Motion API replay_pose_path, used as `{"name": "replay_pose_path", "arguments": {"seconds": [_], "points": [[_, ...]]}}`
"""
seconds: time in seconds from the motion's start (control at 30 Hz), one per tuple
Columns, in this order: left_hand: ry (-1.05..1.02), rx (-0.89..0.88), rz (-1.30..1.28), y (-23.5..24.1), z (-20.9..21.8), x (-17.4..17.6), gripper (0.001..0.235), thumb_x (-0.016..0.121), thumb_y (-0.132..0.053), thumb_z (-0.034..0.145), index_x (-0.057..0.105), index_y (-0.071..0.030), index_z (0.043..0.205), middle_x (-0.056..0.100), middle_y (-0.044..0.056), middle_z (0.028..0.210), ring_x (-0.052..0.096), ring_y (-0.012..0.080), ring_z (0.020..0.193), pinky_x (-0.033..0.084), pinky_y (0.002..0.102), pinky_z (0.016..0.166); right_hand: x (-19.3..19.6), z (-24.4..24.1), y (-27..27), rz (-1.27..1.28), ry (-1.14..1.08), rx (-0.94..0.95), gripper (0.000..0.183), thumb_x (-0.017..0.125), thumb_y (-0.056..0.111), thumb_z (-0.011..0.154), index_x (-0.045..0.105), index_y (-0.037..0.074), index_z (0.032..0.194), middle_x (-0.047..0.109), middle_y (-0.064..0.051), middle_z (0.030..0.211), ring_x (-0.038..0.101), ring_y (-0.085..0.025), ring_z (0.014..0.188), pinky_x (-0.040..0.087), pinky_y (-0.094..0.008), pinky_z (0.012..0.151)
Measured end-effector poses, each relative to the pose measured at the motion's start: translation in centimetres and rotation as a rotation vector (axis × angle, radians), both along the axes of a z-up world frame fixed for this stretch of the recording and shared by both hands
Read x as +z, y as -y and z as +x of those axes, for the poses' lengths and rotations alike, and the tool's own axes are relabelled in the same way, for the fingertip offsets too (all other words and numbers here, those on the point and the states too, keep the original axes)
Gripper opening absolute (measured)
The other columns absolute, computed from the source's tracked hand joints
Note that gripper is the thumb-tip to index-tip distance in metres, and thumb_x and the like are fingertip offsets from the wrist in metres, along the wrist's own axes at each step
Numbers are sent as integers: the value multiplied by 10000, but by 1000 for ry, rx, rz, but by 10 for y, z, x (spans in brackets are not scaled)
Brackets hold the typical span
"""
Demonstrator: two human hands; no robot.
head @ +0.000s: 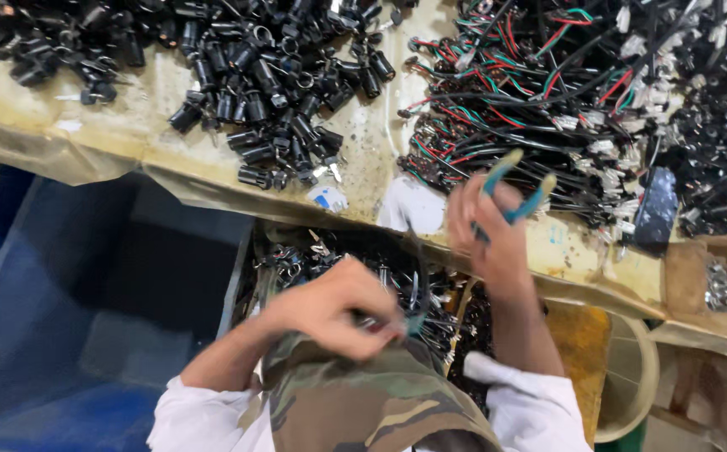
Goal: The person repeatedly picks up black cylindrical components and wire harnesses from a table, uses pliers to strip or adjust wires, and secures the components to the harnesses. The person places the assembled units into a pile on the table.
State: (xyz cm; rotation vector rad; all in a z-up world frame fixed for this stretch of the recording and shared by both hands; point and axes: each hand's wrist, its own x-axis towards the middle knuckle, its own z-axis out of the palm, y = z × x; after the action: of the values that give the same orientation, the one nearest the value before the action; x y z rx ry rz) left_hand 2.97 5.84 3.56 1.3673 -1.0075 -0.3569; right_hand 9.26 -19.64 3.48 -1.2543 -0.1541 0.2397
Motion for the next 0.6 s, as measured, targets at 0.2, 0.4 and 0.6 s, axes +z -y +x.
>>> {"name": "replay_pose_path", "arguments": {"seconds": [0.2, 0.4, 0.6], "points": [[647, 111, 823, 0, -6, -27, 325, 780, -220, 797, 726, -80, 1086, 679, 131, 1063, 644, 330, 1062, 521, 439, 866, -69, 84, -19, -1627, 582, -178, 266, 824, 190, 747, 659, 92, 932, 739, -130, 830, 704, -387, 725, 530, -474, 618], [373, 328, 547, -21, 50, -64, 367, 689, -156, 899, 660, -10, 1235, 648, 149, 1237, 592, 332, 1164, 500, 457, 1005, -46, 81, 16, -830, 362, -713, 291, 852, 213, 906, 651, 96, 1080, 730, -86, 849, 588, -208, 619, 429, -329, 531], [706, 1013, 1083, -27, 131, -87, 293, 704, -173, 861, 717, -51, 1127, 653, 89, 1172, 511, 316, 1204, 374, 518, 974, 35, 29, 50, 669, 239, -548, 210, 701, 226, 1069, 596, 66, 1154, 645, -33, 1006, 507, -87, 692, 367, -202, 544]]}}
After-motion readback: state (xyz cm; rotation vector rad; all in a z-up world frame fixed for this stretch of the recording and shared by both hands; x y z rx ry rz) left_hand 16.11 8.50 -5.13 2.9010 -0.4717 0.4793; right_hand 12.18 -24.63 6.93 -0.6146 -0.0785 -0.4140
